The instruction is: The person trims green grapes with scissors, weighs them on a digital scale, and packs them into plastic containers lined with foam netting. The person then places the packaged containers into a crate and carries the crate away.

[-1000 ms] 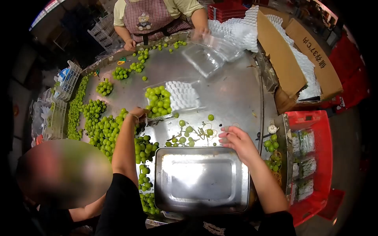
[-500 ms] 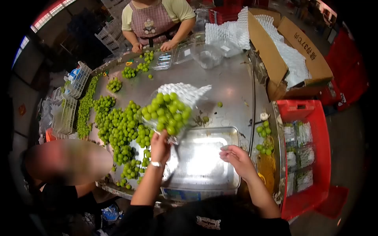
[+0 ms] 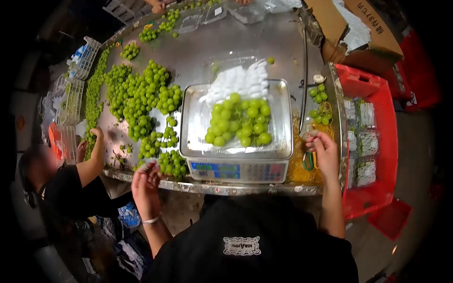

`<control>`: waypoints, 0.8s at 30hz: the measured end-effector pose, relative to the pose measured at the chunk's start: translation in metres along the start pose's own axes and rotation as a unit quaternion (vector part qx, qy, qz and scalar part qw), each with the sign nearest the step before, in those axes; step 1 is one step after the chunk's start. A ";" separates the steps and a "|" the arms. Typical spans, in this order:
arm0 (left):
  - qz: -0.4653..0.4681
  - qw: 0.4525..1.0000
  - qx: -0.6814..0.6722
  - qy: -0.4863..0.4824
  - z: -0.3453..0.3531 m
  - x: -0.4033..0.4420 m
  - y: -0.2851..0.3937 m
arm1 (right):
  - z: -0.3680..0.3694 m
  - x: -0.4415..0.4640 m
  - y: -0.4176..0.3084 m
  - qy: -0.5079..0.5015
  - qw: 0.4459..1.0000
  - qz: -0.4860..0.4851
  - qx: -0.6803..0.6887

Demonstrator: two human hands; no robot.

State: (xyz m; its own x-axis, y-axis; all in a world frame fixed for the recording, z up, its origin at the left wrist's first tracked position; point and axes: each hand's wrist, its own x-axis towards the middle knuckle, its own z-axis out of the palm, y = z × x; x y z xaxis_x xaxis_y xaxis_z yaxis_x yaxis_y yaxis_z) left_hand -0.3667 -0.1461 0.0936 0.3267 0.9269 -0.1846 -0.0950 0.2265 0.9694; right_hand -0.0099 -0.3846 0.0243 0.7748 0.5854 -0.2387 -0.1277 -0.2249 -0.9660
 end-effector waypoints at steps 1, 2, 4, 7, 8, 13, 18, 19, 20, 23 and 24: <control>0.010 1.000 0.002 0.013 -0.007 -0.001 0.003 | 0.001 -0.005 -0.001 0.019 1.000 0.000 -0.013; 0.020 0.999 0.004 0.025 -0.012 0.000 0.007 | 0.000 -0.007 0.003 0.016 1.000 0.004 -0.010; 0.020 0.999 0.010 0.030 -0.019 0.005 0.011 | 0.009 -0.011 -0.002 0.026 1.000 -0.010 0.002; 0.025 0.999 0.007 0.021 -0.028 0.013 0.013 | 0.026 -0.011 -0.012 0.029 0.998 -0.041 -0.023; 0.028 1.000 0.009 0.011 -0.030 0.016 0.014 | 0.034 -0.009 -0.015 0.030 0.999 -0.038 -0.025; 0.021 0.999 0.025 -0.033 -0.035 0.028 0.013 | 0.064 0.002 -0.029 0.107 0.988 -0.112 -0.002; -0.013 0.997 0.013 -0.071 -0.031 0.038 0.001 | 0.090 0.009 -0.022 0.179 0.975 -0.131 0.011; -0.021 0.996 0.023 -0.085 -0.026 0.040 -0.002 | 0.095 0.009 -0.021 0.172 0.976 -0.138 0.000; -0.029 0.994 0.032 -0.100 -0.018 0.042 -0.006 | 0.103 0.006 -0.019 0.176 0.975 -0.139 -0.002; -0.046 0.985 0.045 -0.159 0.014 0.049 -0.036 | 0.133 -0.010 -0.015 0.100 0.971 -0.111 -0.187; -0.045 0.978 0.025 -0.204 0.023 0.053 -0.054 | 0.134 -0.010 -0.014 0.078 0.960 -0.100 -0.248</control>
State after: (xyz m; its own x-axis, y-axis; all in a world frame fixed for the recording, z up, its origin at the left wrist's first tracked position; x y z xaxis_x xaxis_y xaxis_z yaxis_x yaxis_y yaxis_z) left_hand -0.3231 -0.1158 0.0356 0.6798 0.7056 -0.2001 -0.0052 0.2775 0.9607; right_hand -0.0988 -0.2828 0.0269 0.8415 0.5402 0.0021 0.3139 -0.4858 -0.8158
